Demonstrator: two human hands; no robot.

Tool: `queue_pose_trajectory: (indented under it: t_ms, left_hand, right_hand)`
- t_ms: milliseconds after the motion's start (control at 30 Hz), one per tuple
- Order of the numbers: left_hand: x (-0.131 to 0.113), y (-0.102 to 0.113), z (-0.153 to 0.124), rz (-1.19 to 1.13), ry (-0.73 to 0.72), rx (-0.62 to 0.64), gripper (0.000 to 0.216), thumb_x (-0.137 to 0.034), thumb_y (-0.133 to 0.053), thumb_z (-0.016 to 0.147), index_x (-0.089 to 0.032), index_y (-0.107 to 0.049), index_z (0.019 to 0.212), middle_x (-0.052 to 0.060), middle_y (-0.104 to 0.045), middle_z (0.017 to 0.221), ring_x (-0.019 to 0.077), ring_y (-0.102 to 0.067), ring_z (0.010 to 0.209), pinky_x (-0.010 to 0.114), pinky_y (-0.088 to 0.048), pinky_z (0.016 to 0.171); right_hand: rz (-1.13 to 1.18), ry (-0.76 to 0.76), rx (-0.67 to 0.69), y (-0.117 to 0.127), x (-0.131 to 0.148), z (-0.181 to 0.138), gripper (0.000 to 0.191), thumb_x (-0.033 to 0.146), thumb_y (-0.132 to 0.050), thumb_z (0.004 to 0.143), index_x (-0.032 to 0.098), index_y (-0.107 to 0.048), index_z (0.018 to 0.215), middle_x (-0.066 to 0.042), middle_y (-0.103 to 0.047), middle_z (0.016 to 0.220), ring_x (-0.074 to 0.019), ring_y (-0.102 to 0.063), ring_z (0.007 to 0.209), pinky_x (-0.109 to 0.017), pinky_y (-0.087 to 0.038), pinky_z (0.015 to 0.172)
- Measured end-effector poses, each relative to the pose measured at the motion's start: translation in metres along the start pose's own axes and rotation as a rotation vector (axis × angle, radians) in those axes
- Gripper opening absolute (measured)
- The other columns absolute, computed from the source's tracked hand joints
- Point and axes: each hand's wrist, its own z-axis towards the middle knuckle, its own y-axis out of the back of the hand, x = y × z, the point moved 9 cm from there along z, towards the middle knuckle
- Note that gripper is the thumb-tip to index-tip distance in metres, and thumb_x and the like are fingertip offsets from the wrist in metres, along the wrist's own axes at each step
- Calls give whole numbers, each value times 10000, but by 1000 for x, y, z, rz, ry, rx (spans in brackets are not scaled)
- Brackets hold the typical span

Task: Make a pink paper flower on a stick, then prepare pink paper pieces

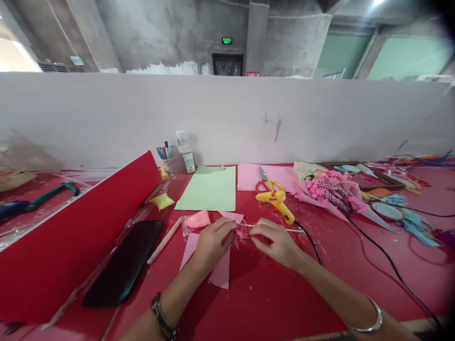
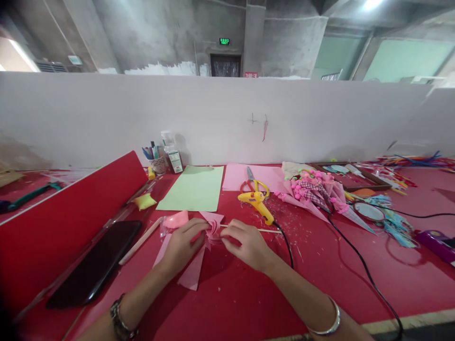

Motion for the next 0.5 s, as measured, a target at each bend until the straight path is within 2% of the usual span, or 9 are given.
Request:
queue_pose_trajectory:
  t_ms: [167, 300, 433, 500]
  left_hand:
    - [2, 9, 2, 0, 35, -68, 188, -85, -423, 771, -181, -550, 870, 32, -592, 854, 129, -554, 805, 230, -459, 709]
    - [5, 14, 2, 8, 69, -97, 155, -110, -438, 777, -171, -547, 868, 33, -593, 845, 129, -557, 792, 231, -456, 706]
    - [6, 8, 2, -14, 86, -37, 131, -137, -450, 787, -170, -549, 867, 25, -614, 833, 124, -571, 767, 218, -451, 683]
    - [6, 0, 1, -30, 82, 30, 120, -155, -465, 789, -178, -555, 865, 12, -629, 820, 120, -579, 746, 210, -447, 667]
  right_hand:
    - [-65, 23, 54, -6, 1, -1, 104, 192, -472, 789, 206, -569, 822, -26, -534, 781, -121, -513, 705, -230, -413, 643]
    - [-40, 6, 13, -1, -1, -1, 125, 214, -449, 806, 201, -545, 887, -26, -552, 770, -127, -520, 710, -237, -412, 648]
    - [-19, -83, -82, 8, -9, -2, 206, 239, -455, 805, 207, -488, 1006, -13, -537, 735, -121, -511, 652, -225, -408, 595]
    - [-23, -97, -53, 6, -10, -2, 263, 243, -482, 789, 215, -475, 1051, -14, -531, 764, -127, -511, 683, -231, -410, 615]
